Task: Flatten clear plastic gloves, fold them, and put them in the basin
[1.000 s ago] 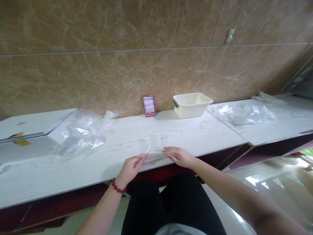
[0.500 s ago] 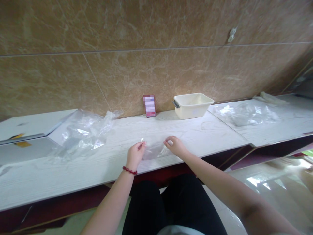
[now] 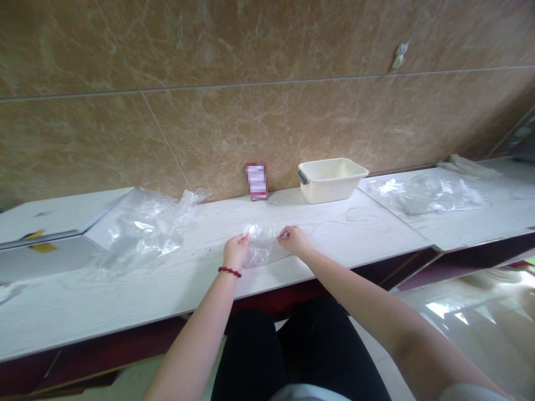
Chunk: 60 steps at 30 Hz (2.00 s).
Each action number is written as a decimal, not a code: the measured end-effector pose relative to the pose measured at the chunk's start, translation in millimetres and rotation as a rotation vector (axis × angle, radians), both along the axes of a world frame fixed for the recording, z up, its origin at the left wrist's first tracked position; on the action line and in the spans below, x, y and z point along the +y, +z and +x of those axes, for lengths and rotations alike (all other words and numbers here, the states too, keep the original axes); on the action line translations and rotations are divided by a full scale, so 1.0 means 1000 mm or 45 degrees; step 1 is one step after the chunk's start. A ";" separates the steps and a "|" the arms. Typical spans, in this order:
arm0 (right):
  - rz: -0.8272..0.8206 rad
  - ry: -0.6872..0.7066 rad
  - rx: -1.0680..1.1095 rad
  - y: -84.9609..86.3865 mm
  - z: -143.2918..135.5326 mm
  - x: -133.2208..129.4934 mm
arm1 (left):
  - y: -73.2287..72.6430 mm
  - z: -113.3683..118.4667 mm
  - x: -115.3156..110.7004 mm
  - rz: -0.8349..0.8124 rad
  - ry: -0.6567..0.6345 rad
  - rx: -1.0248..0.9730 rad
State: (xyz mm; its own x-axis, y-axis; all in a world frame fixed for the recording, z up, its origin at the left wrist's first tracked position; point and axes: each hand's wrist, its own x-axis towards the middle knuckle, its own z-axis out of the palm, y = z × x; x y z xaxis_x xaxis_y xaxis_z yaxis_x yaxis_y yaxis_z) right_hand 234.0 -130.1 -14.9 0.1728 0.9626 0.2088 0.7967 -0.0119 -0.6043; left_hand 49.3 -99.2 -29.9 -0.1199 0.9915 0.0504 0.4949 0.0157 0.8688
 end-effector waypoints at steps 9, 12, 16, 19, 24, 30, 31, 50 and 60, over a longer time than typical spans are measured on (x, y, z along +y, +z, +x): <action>-0.131 -0.009 -0.045 -0.003 0.003 0.014 | -0.014 -0.001 0.013 0.059 -0.020 -0.061; -0.178 0.020 -0.065 -0.002 0.004 0.017 | -0.015 -0.003 0.014 0.079 -0.032 -0.063; -0.209 0.018 -0.038 -0.002 0.006 0.022 | -0.014 -0.006 0.012 0.098 -0.084 -0.008; -0.222 0.003 -0.057 -0.001 0.007 0.025 | -0.008 -0.006 0.008 0.115 -0.095 0.050; -0.240 -0.001 -0.089 -0.003 0.009 0.030 | 0.009 0.009 -0.006 0.478 -0.402 0.531; -0.217 0.010 -0.127 -0.006 0.011 0.036 | 0.006 0.032 -0.023 0.472 -0.833 1.149; -0.220 0.006 -0.134 -0.006 0.011 0.037 | 0.004 0.034 -0.024 0.443 -0.826 1.194; -0.370 0.533 0.159 0.020 0.041 -0.009 | -0.005 0.033 -0.028 0.358 -0.721 1.151; -0.318 0.043 0.152 0.009 0.032 0.007 | -0.002 0.032 -0.028 0.386 -0.818 1.174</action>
